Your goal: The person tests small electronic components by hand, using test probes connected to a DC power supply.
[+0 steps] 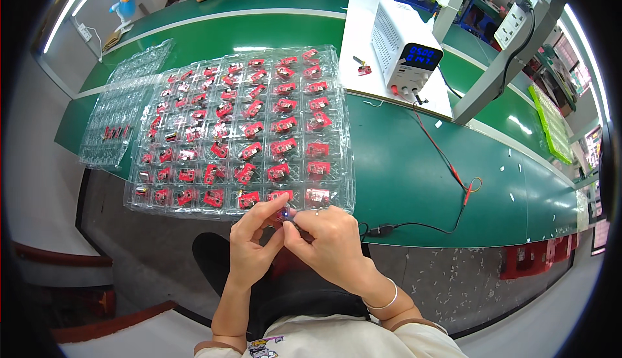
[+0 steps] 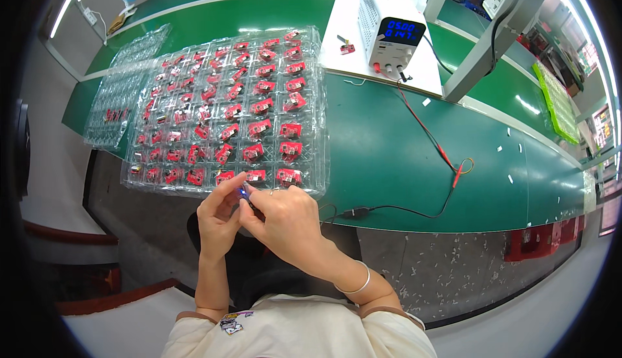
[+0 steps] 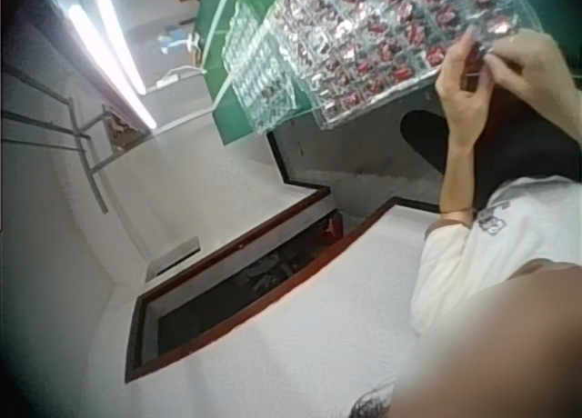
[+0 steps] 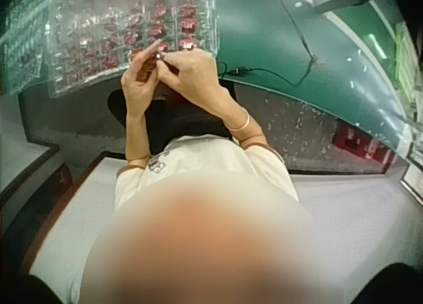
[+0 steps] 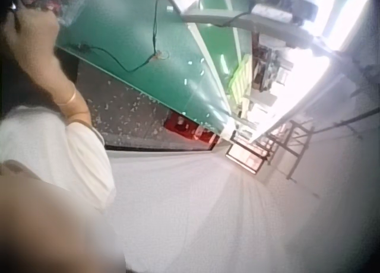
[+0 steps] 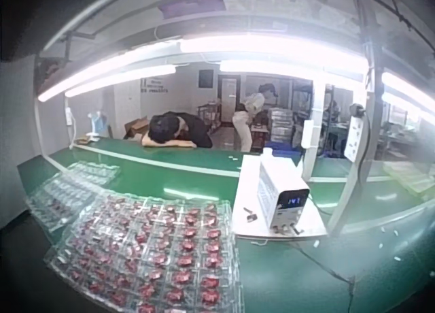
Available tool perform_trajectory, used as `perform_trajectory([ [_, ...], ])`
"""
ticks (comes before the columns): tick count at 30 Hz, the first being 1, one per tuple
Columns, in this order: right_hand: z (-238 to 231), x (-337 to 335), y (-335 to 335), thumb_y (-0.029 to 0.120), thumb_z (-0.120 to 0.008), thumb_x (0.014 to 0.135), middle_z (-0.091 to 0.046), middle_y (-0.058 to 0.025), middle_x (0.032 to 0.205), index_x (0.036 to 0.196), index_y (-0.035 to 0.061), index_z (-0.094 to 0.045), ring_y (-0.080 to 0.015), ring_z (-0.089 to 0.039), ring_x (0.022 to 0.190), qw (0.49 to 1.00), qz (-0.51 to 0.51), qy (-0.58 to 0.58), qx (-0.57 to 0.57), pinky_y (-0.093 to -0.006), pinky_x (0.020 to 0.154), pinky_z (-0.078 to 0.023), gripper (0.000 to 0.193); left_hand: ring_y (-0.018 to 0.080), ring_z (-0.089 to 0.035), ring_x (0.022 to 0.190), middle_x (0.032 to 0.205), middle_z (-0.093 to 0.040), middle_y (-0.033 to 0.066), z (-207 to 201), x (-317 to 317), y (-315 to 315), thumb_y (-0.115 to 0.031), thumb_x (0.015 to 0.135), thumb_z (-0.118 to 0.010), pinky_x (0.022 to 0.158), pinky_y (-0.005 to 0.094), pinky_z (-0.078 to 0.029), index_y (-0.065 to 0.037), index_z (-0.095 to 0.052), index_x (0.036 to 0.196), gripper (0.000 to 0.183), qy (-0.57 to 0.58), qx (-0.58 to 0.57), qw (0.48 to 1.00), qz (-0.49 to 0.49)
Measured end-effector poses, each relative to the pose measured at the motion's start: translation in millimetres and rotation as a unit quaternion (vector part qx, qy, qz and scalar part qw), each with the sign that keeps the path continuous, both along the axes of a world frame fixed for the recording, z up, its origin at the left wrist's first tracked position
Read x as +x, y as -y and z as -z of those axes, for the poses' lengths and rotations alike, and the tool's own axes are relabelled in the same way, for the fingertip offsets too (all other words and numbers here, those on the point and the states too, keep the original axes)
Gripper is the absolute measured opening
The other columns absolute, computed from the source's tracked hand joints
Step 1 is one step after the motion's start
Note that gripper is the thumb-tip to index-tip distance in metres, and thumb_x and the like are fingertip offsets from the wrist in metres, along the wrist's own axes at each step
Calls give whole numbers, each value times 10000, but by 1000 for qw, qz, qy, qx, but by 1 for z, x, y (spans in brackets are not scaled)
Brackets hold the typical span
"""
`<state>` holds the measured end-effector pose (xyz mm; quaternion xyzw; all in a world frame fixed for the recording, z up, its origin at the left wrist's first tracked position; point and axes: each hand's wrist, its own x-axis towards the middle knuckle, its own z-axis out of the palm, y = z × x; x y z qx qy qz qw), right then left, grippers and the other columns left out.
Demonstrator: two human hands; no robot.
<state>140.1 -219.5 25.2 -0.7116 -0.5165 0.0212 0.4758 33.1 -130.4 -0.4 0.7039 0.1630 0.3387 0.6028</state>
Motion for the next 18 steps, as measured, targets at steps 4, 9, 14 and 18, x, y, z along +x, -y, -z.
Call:
perform_trajectory([
  [4, -2, -2, -3, 115, -639, 716, -474, -75, 473, 563, 55, -518, -250, -437, 432, 1000, -22, -8, -9, -352, 444, -360, 204, 122, -572, 855, 1032, -592, 81, -1, -7, -1, 99, 720, -622, 758, 250, -468, -14, -552, 1164, 464, -30, -7, 999, -24],
  [9, 3, -3, -1, 34, -603, 704, -419, -102, 477, 551, 20, -469, -248, -416, 450, 999, -21, -48, 11, -356, 444, -328, 205, 164, -600, 796, 925, -620, 118, -11, -1, -21, 49, 743, -608, 733, 277, -471, -38, -569, 1146, 414, -87, 247, 961, -85],
  [14, -9, 6, 12, 43, -626, 697, -432, -76, 480, 574, 49, -475, -256, -387, 444, 999, -32, -2, 6, -350, 458, -327, 195, 278, -600, 907, 978, -626, 148, -6, -13, -145, -11, 781, -595, 784, 366, -466, -49, -563, 1125, 348, -171, 295, 903, -260],
  [18, 1, 1, 4, 41, -623, 701, -437, -70, 480, 573, 52, -480, -247, -390, 448, 999, -48, -16, 9, -352, 462, -323, 192, 267, -573, 950, 979, -621, 127, -5, -32, -249, -22, 763, -602, 850, 388, -416, -92, -562, 1096, 343, -221, 388, 850, -281],
])
